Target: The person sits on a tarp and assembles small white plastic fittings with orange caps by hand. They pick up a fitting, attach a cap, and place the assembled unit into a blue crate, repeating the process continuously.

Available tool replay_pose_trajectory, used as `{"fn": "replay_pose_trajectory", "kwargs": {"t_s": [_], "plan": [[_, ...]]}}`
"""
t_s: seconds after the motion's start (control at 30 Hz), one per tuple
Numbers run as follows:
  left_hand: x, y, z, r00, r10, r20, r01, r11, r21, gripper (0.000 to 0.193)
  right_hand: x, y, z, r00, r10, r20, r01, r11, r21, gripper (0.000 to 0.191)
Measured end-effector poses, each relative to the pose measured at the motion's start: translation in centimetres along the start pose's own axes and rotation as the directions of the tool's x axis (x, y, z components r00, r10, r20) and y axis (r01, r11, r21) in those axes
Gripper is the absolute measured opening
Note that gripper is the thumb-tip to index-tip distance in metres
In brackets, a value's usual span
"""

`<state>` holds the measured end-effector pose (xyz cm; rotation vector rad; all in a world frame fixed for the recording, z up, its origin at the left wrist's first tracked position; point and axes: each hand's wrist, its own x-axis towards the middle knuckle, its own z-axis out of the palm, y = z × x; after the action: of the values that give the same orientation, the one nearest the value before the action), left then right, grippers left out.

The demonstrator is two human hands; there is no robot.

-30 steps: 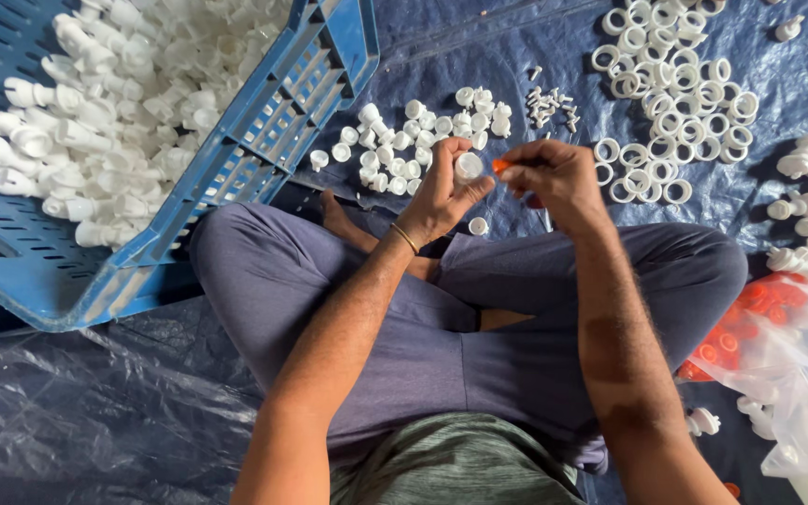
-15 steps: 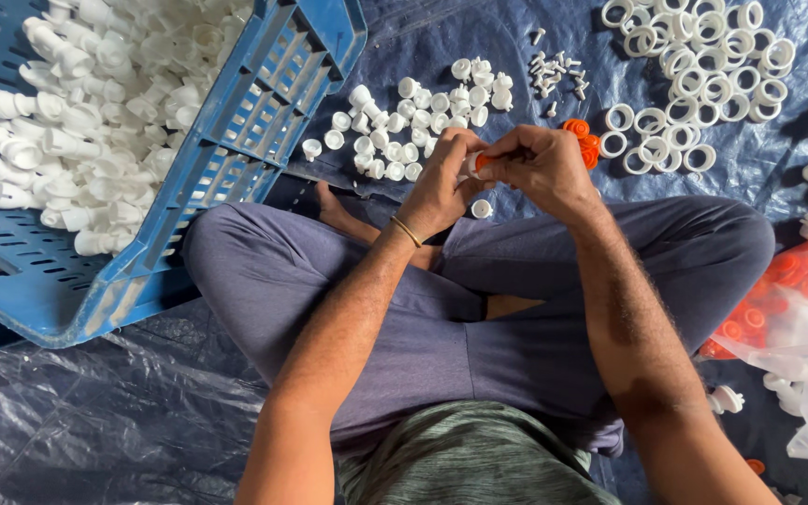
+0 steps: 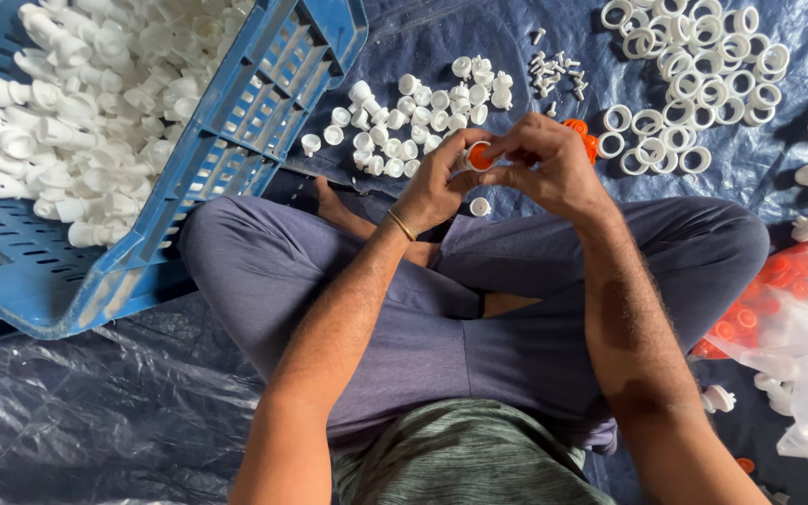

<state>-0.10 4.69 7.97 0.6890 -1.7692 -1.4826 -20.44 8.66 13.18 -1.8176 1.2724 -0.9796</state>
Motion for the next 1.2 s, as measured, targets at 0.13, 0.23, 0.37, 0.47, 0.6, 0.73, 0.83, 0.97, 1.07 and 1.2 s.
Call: {"fn": "replay_pose_trajectory", "kwargs": {"t_s": [0.13, 0.23, 0.37, 0.47, 0.6, 0.73, 0.83, 0.97, 1.07, 1.2], "plan": [[-0.1, -0.4, -0.1, 0.999, -0.041, 0.017, 0.041, 0.999, -0.014, 0.038, -0.1, 0.3, -0.8, 0.995, 0.100, 0.007, -0.099, 0.970, 0.222, 0.025], [-0.2, -0.8, -0.3, 0.997, -0.076, -0.032, 0.070, 0.988, -0.139, 0.035, -0.3, 1.7, -3.1, 0.962, 0.211, -0.172, -0.153, 0.942, 0.299, 0.016], [-0.1, -1.2, -0.5, 0.984, -0.096, -0.151, 0.049, 0.955, -0.293, 0.039, -0.8, 4.8, -6.8, 0.756, 0.446, -0.480, -0.374, 0.895, 0.244, 0.010], [0.0, -1.0, -0.7, 0.966, -0.180, -0.186, 0.091, 0.909, -0.406, 0.036, -0.9, 7.5, -7.5, 0.701, 0.450, -0.553, -0.485, 0.870, 0.092, 0.009], [-0.3, -0.5, -1.5, 0.934, -0.224, -0.280, 0.082, 0.893, -0.442, 0.029, 0.2, 9.8, -5.0, 0.831, 0.261, -0.492, -0.414, 0.880, -0.232, 0.011], [-0.1, -0.4, -2.7, 0.877, -0.252, -0.408, 0.004, 0.855, -0.518, 0.023, 1.4, 9.6, -0.8, 0.947, 0.132, -0.293, -0.232, 0.912, -0.339, 0.012], [0.1, -0.7, -3.1, 0.840, -0.254, -0.479, -0.024, 0.865, -0.501, 0.021, 2.0, 8.2, 2.1, 0.994, 0.089, -0.071, -0.109, 0.918, -0.380, 0.016], [-0.1, -1.0, -2.6, 0.853, -0.225, -0.471, -0.011, 0.894, -0.448, 0.022, 2.5, 6.3, 4.9, 0.987, -0.091, 0.130, 0.144, 0.854, -0.500, 0.024], [-0.1, -1.0, -2.1, 0.856, -0.235, -0.461, 0.044, 0.921, -0.387, 0.023, 3.0, 5.7, 5.7, 0.987, -0.027, 0.156, 0.104, 0.853, -0.512, 0.031], [0.1, -1.0, -1.7, 0.860, -0.263, -0.438, 0.128, 0.941, -0.314, 0.025, 3.0, 5.8, 5.7, 0.987, 0.107, 0.117, -0.024, 0.831, -0.556, 0.025]]}}
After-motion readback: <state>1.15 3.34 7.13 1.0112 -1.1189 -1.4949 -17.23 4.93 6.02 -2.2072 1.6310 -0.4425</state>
